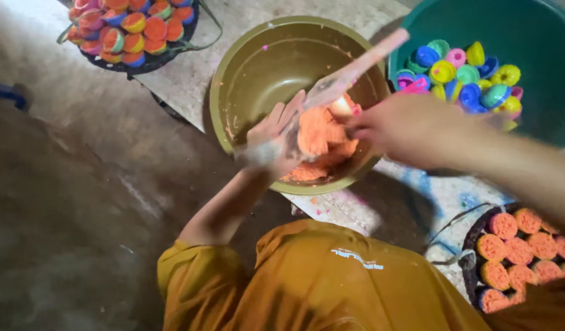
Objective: The person scoops orange paste from a bowl and packs it into a cylindrical metal mold. They press the mold onto a tray to release the formed item, then repeat the process. Finally, they place colorful plastic caps onto the finished items.
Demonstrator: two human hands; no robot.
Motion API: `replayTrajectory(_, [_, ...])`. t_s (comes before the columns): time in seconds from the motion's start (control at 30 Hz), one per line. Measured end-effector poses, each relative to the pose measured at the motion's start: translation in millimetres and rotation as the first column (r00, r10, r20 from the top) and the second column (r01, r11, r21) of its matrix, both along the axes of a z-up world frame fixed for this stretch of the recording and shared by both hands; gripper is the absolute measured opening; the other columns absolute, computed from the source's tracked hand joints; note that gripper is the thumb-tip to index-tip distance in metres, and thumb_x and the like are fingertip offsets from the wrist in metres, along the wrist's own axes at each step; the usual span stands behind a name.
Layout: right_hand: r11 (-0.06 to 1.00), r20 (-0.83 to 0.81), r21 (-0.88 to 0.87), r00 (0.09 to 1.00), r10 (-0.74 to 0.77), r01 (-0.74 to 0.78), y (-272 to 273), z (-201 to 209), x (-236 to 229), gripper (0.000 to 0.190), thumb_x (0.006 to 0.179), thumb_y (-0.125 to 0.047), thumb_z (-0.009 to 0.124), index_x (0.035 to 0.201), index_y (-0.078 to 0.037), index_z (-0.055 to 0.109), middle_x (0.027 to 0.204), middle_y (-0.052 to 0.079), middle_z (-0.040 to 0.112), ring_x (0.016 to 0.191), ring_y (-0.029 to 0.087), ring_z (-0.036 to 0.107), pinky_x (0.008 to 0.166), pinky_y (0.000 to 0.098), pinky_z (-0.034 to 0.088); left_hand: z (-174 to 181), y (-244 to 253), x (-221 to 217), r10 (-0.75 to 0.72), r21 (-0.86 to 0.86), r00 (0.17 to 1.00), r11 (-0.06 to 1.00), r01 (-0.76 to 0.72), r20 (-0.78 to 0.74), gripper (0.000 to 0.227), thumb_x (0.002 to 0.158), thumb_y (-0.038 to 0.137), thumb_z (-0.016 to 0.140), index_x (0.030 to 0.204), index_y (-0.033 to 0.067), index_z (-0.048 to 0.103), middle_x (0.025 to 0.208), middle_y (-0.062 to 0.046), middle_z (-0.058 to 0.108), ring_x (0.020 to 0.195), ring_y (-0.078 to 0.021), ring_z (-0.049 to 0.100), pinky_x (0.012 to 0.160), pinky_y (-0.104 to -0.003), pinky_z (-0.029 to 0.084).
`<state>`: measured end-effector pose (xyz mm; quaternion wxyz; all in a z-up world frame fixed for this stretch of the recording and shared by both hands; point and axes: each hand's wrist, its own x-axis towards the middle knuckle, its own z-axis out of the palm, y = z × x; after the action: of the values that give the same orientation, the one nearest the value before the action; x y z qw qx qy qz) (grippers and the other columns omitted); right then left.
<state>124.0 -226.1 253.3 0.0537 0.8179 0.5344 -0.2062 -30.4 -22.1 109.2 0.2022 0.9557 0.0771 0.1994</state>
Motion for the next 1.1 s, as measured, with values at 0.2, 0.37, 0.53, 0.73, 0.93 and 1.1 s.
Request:
replayTrajectory(0.2, [0.750,0.745,0.037,0.519,0.420,-0.660,-10,-52,-50,0.027,0.080,-0.023,0.060,0.099,-0.005,0.063,0.091,0.008,0.068,0.066,0.018,0.064,0.051,0.0308,0.049,-71,-13,14,-0.197,-0.297,0.979,0.933,0.205,0.054,0.049,0.098,0.027,0.068,0.141,0.0062,0.056,0.136,-0.008,0.068,0.127,-0.0195,0.064,0.110,-0.034,0.049])
replayTrajectory(0.37, [0.882,0.457,0.361,0.882,0.116,-0.303,-54,-9,-38,0.033,0.086,-0.010,0.059,0.117,-0.009,0.070,0.082,0.007,0.064,0.072,0.023,0.067,0.055,0.0377,0.050,-82,14,2,0.033,-0.488,0.992,0.872,0.032,0.124,0.043,0.098,0.022,0.069,0.135,0.0048,0.058,0.129,-0.007,0.071,0.120,-0.0167,0.068,0.105,-0.032,0.054])
replayTrajectory(0.53, [0.551,-0.205,0.821,0.978,0.038,0.151,-20,-59,-37,0.040,0.093,0.003,0.059,0.133,0.001,0.059,0.107,0.022,0.069,0.092,0.034,0.072,0.079,0.0401,0.056,-65,11,22,0.272,-0.418,0.898,0.902,-0.112,0.347,0.060,0.088,0.019,0.077,0.140,0.0019,0.053,0.133,-0.014,0.063,0.122,-0.0240,0.064,0.107,-0.035,0.052])
replayTrajectory(0.73, [0.618,-0.372,0.729,0.928,-0.002,0.293,-26,-177,-54,0.039,0.096,-0.002,0.062,0.134,0.002,0.059,0.100,0.025,0.071,0.087,0.036,0.072,0.076,0.0385,0.057,-63,39,30,0.114,-0.085,0.860,0.993,-0.082,0.498,0.079,0.100,0.025,0.068,0.164,0.0048,0.026,0.170,-0.022,0.029,0.147,-0.0284,0.051,0.127,-0.041,0.036])
replayTrajectory(0.93, [0.599,-0.544,0.621,0.828,-0.134,0.505,-25,-147,-17,0.035,0.103,-0.006,0.060,0.137,0.001,0.061,0.097,0.022,0.075,0.074,0.036,0.068,0.074,0.0370,0.058,-40,19,40,0.236,-0.161,0.869,0.970,-0.183,0.434,0.081,0.092,0.042,0.069,0.159,0.0194,0.029,0.164,-0.028,0.028,0.144,-0.0418,0.045,0.119,-0.044,0.037])
replayTrajectory(1.1, [0.544,-0.294,0.808,0.955,0.039,0.227,-8,-176,-25,0.038,0.098,-0.005,0.060,0.135,0.005,0.061,0.103,0.024,0.073,0.086,0.032,0.074,0.079,0.0376,0.058,-21,13,40,0.338,0.145,0.926,0.921,-0.362,0.166,0.084,0.083,0.053,0.070,0.148,0.0115,0.036,0.159,-0.032,0.033,0.126,-0.0418,0.050,0.105,-0.043,0.045])
